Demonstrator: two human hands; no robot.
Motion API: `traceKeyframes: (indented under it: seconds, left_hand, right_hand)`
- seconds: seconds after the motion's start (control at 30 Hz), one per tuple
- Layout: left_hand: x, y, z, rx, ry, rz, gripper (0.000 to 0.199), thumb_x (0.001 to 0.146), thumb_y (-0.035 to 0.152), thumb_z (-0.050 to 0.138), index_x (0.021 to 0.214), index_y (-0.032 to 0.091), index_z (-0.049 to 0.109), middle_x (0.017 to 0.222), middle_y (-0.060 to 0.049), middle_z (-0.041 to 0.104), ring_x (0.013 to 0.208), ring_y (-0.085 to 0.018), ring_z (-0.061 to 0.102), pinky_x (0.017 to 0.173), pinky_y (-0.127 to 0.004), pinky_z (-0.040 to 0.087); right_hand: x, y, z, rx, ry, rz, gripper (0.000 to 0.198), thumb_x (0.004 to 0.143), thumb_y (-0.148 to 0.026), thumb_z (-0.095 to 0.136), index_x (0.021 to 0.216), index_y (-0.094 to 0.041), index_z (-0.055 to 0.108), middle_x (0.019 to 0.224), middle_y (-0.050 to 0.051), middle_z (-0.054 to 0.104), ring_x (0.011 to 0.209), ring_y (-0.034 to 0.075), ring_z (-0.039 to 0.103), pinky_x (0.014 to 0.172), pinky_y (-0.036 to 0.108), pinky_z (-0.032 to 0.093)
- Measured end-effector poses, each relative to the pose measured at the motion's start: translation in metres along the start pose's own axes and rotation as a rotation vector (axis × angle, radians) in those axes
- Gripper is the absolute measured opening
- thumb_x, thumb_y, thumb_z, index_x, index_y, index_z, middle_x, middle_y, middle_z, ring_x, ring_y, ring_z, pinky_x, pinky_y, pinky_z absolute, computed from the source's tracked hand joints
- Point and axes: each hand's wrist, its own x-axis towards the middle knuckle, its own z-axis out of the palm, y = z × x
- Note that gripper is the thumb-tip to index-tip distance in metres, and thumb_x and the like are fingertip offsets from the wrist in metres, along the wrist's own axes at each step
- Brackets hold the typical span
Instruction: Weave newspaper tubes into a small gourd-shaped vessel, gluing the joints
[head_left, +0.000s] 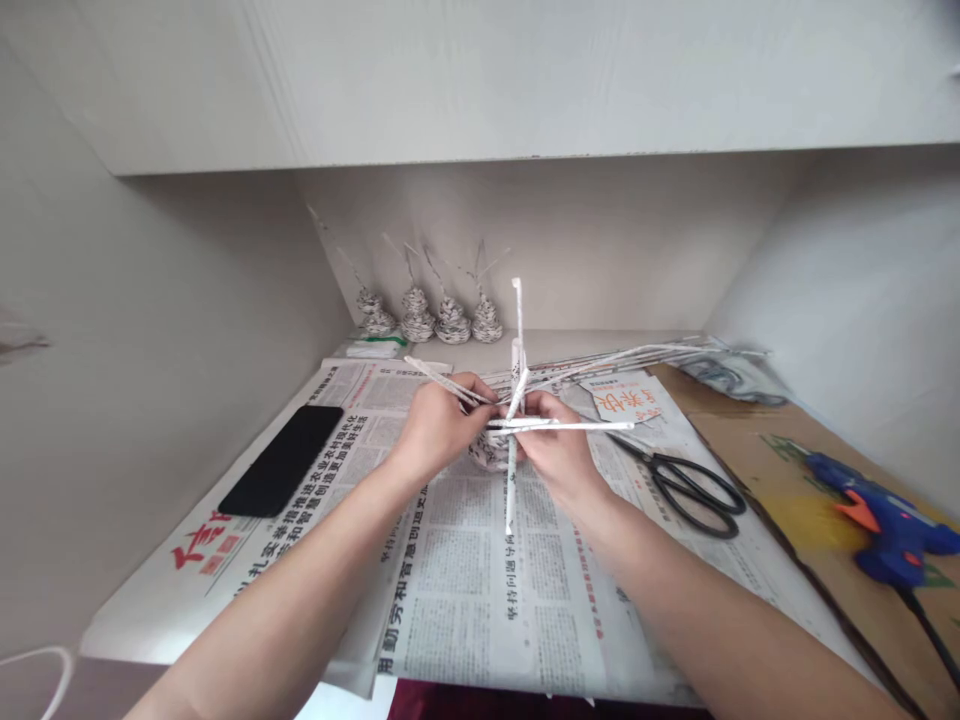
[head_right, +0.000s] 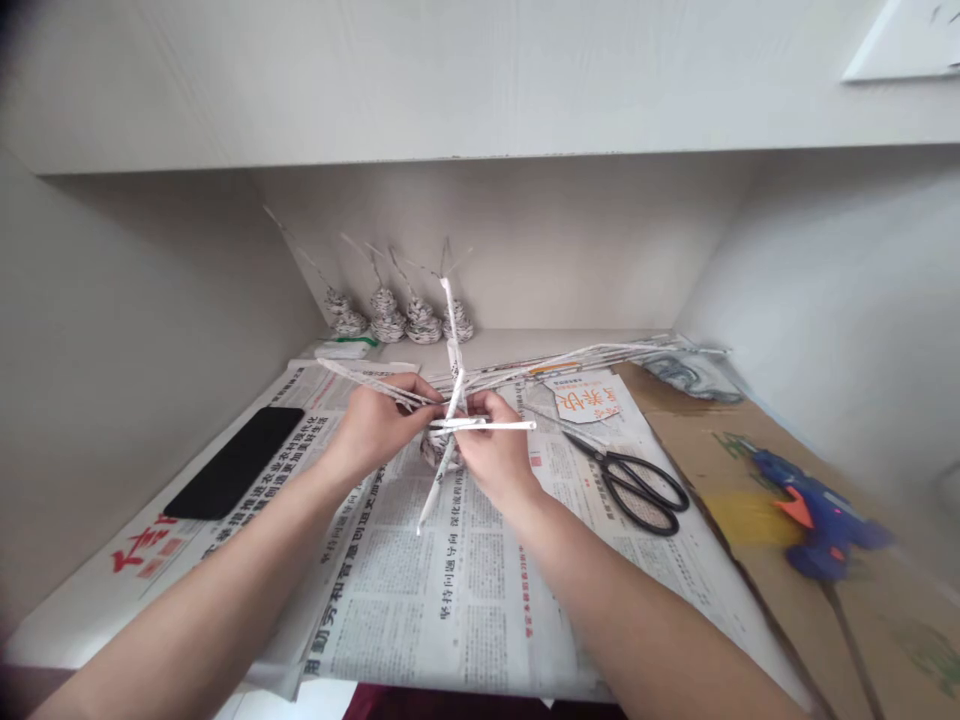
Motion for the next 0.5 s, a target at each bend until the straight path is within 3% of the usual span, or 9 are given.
traceKeyframes:
  seconds: [0.27,0.5]
  left_hand:
    - [-0.002,0.0,0.004,-0.064,0.004,0.02,0.006,0.077,0.019,0.064,0.076,0.019,0.07,0.074,0.001,0.072,0.068,-0.015,0.063,0.064,-0.025,0.045]
    - [-0.004,-0.003,0.013,-0.083,0.048,0.104,0.009,0.08,0.015,0.059,0.073,0.019,0.064,0.07,0.001,0.068,0.068,-0.014,0.061,0.064,-0.024,0.043]
  right_hand:
    - [-0.001,0.001,0.004,0.166,0.038,0.043,0.03,0.065,-0.033,0.079,0.072,-0.02,0.053,0.063,-0.007,0.055,0.046,0.007,0.046,0.037,0.018,0.036]
    - [-0.001,0.003,0.007,0.166,0.11,0.056,0.033,0.063,-0.037,0.079,0.073,-0.021,0.052,0.062,-0.007,0.055,0.043,0.007,0.044,0.032,0.018,0.035]
